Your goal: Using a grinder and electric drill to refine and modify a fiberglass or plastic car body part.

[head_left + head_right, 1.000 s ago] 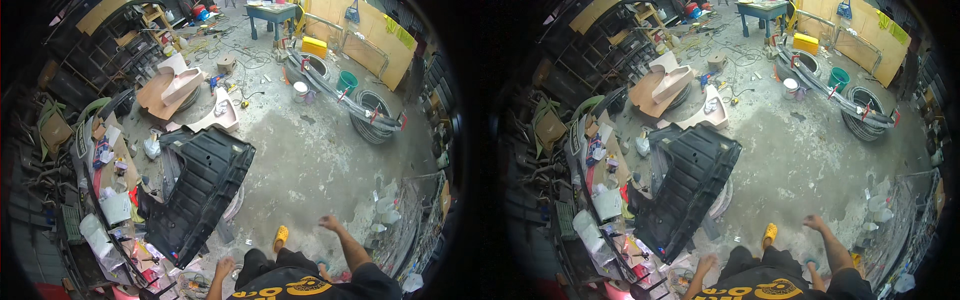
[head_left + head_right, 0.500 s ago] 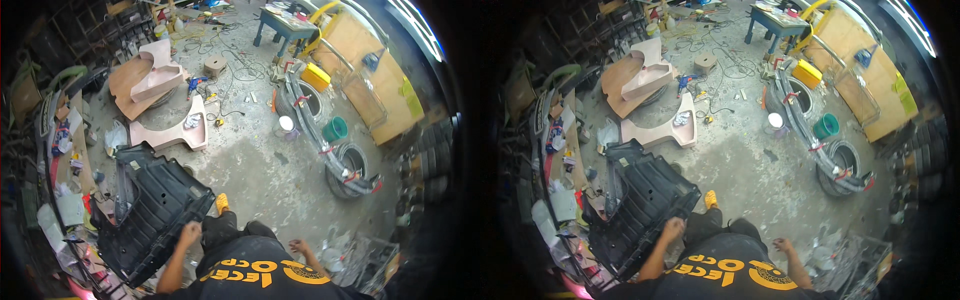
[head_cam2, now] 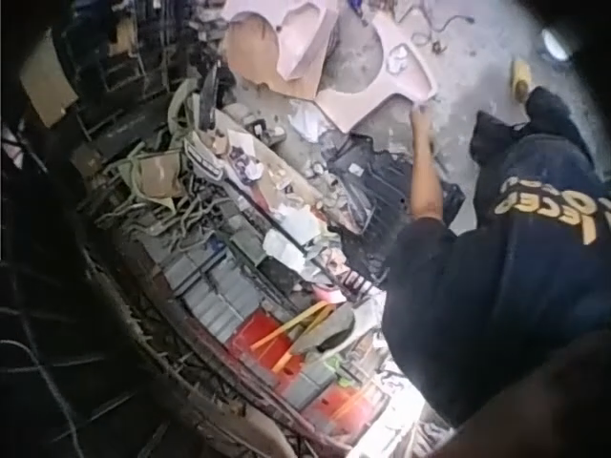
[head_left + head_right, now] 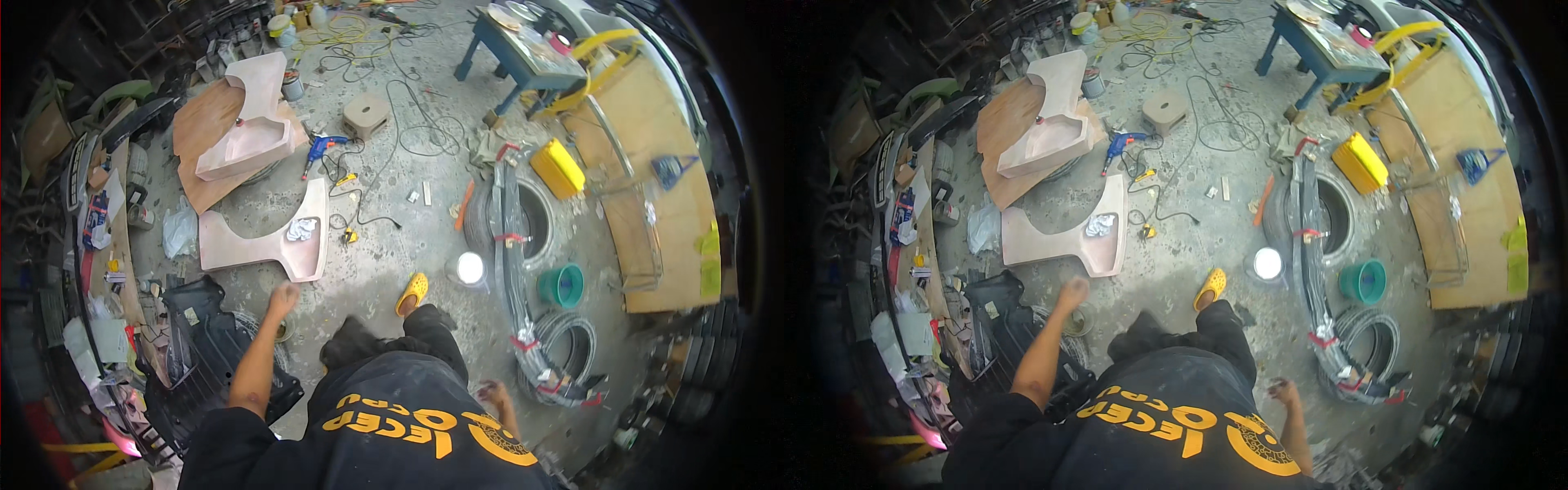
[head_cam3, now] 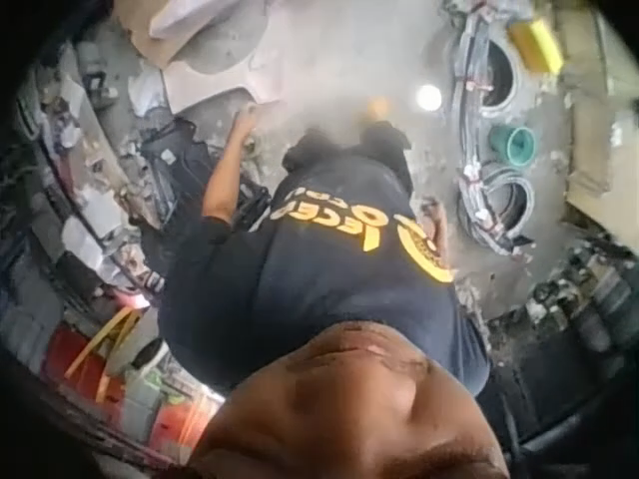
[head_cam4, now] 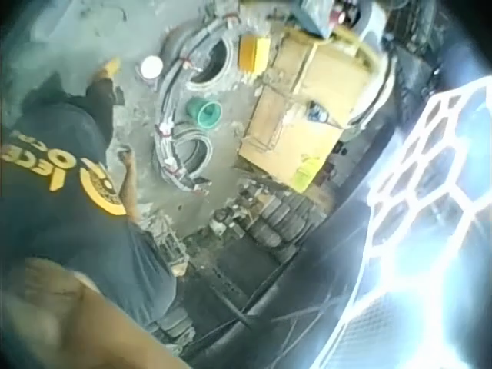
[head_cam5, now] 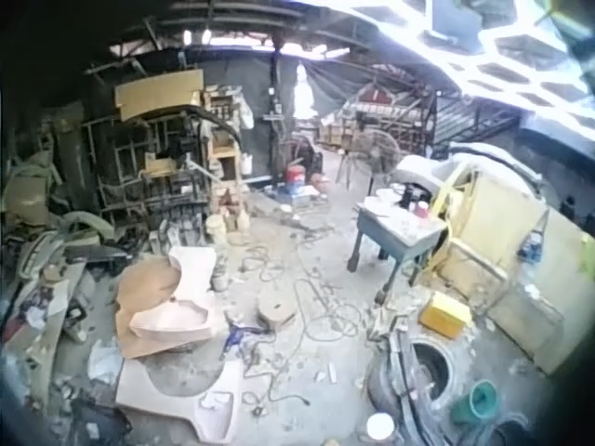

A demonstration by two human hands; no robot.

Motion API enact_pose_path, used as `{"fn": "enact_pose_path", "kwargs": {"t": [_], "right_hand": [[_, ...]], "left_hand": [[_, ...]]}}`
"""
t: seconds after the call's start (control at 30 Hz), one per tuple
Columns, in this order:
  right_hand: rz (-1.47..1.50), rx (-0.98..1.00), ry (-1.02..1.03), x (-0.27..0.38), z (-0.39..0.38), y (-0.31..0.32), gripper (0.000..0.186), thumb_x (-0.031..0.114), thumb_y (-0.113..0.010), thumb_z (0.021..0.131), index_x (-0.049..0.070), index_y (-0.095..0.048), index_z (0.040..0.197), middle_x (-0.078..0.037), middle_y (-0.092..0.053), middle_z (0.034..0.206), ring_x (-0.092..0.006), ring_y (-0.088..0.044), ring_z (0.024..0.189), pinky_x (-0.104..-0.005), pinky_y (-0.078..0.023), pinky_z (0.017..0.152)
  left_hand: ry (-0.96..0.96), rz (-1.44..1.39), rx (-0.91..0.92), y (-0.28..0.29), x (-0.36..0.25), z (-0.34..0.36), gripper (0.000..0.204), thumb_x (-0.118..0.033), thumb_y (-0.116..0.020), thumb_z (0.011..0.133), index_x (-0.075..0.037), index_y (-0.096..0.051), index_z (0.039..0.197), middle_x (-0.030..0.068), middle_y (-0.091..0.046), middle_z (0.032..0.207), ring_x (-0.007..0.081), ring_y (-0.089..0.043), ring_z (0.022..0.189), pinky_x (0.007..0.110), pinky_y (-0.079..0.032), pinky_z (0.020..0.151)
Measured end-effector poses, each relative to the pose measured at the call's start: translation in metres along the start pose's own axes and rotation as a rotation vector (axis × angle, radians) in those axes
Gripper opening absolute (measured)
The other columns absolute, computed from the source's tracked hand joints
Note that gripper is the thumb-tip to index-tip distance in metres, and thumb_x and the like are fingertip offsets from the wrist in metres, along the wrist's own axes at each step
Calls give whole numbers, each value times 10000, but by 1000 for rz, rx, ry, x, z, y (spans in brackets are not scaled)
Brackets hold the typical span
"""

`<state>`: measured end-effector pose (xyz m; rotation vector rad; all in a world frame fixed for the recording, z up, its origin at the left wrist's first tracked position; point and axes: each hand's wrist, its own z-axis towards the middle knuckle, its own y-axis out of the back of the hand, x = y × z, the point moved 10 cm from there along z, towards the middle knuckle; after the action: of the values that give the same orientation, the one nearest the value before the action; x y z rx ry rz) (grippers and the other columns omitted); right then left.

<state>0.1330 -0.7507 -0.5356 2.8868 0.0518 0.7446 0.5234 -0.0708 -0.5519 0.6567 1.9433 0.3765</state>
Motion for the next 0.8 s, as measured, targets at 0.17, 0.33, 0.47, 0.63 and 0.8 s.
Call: {"fn": "enact_pose_path", "kwargs": {"t": [0.17,0.33,0.47,0.63,0.8], "right_hand": [[-256,-193,200,322,116,120,355,79,-616,902,21,-586,1250,-96,-666,866,-160,-615,671,-309,-518,571],[-534,-108,586,615,227,138,274,196,-695,936,62,-647,1170,-59,-652,909,-135,-615,721,-293,-512,585],[-855,-51,773,778,313,78,225,161,-645,970,81,-660,1180,-39,-649,936,-112,-591,733,-265,-482,605],[-1004,223,93,827,368,-62,527,550,-677,927,78,-681,1161,-57,-683,845,-151,-666,695,-317,-563,616],[-1457,209,482,991,296,-184,582,552,-685,927,-20,-660,822,-79,-592,625,-173,-617,631,-354,-482,575]], "left_hand": [[262,350,320,-84,55,-55,314,-317,-646,891,-25,-723,975,120,-738,880,326,-707,869,463,-547,798],[60,26,483,-185,47,-55,260,-244,-814,761,-113,-750,976,70,-752,933,255,-711,867,380,-559,834],[806,-371,285,-222,32,4,316,-242,-831,748,-141,-751,1036,75,-760,1008,223,-720,898,370,-562,850],[206,274,-111,-171,-38,148,304,-326,-638,884,-33,-710,925,152,-730,925,287,-716,756,435,-571,720],[475,-1037,-590,-80,-125,267,312,-306,-652,963,-1,-688,1016,82,-720,874,173,-717,681,288,-549,571]]}}
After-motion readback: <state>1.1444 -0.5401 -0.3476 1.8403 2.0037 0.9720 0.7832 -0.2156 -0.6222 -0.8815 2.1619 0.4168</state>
